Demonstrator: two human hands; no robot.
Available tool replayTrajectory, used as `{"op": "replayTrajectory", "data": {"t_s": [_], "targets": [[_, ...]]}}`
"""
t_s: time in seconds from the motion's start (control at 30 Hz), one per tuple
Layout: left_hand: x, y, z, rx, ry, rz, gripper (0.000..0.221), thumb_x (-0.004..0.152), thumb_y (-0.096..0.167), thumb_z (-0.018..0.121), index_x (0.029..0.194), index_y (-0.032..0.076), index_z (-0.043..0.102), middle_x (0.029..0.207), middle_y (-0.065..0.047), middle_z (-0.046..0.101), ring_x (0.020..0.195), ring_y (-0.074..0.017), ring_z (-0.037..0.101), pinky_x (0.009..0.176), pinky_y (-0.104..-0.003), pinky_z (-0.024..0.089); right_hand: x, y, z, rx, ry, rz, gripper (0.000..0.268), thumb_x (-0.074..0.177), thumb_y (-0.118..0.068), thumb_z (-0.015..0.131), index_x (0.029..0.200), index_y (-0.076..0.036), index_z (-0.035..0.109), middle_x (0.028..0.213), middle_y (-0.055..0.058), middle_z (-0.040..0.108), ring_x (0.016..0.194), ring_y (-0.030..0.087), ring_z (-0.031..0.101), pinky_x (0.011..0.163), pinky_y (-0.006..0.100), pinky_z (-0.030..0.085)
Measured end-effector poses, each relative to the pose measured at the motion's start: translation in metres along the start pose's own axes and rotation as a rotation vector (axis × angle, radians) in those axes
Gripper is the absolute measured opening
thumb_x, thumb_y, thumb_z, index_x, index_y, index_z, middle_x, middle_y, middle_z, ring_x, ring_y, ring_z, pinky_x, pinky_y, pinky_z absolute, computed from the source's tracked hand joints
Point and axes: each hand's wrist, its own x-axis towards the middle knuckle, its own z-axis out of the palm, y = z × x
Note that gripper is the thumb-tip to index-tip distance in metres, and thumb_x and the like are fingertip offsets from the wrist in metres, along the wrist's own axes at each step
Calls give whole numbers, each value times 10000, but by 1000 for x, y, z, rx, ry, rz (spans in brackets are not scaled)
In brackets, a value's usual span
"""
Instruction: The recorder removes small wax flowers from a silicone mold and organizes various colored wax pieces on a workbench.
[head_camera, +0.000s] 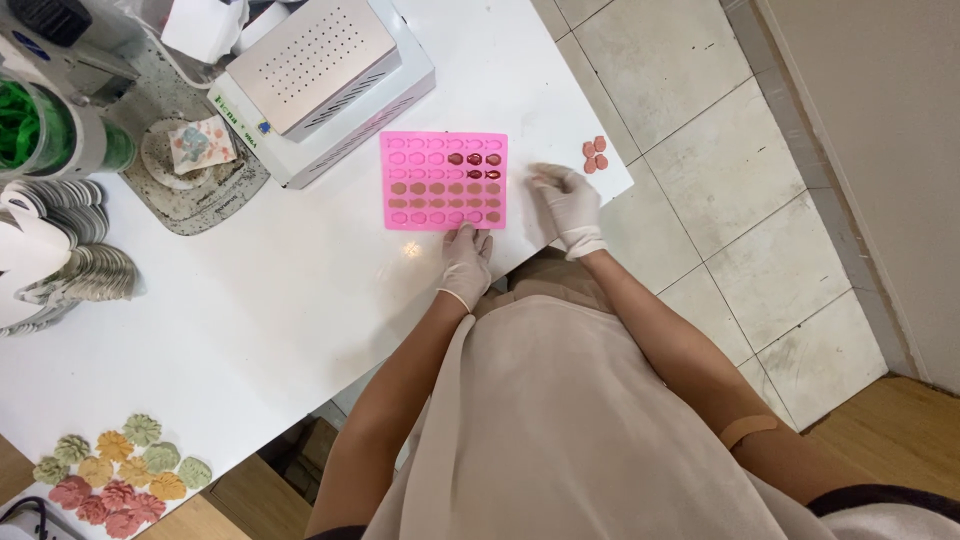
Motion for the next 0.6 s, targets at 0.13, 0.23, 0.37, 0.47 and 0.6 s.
{"op": "replayTrajectory", "data": {"t_s": [0.13,0.23,0.37,0.47,0.6], "targets": [[-3,2,4,-8,26,-39,325,991,128,605,1295,166,497,1239,-43,630,1148,-226,652,981,-388,503,20,77,-48,211,222,252,244,908,-98,769,1111,29,720,1026,58,752,889,86,688,827,206,562],[1,-4,-4,-2,8,-57,322,995,152,603,1306,148,522,1250,-45,631,1175,-226,656,965,-397,489,25,111,-63,365,317,410,228,896,-92,787,1079,32,732,955,62,746,782,111,693,738,239,600],[10,-11,-15,3,-77,-68,361,990,116,618,1339,136,528,1264,-29,641,1198,-198,652,991,-360,476,25,88,-62,397,325,442,230,895,-102,787,1071,36,733,925,69,758,739,109,700,662,229,582],[8,-10,-15,8,-92,-70,375,989,110,624,1350,145,526,1264,-16,643,1214,-188,642,1009,-335,470,25,74,-58,380,343,466,239,877,-84,788,1067,46,724,916,72,757,732,116,704,648,228,582],[1,-7,-12,12,-67,-80,375,970,109,642,1333,161,560,1254,-9,659,1226,-177,635,1007,-310,463,29,87,-54,349,345,420,254,845,-42,781,1067,55,705,935,81,754,734,130,716,661,247,604]]}}
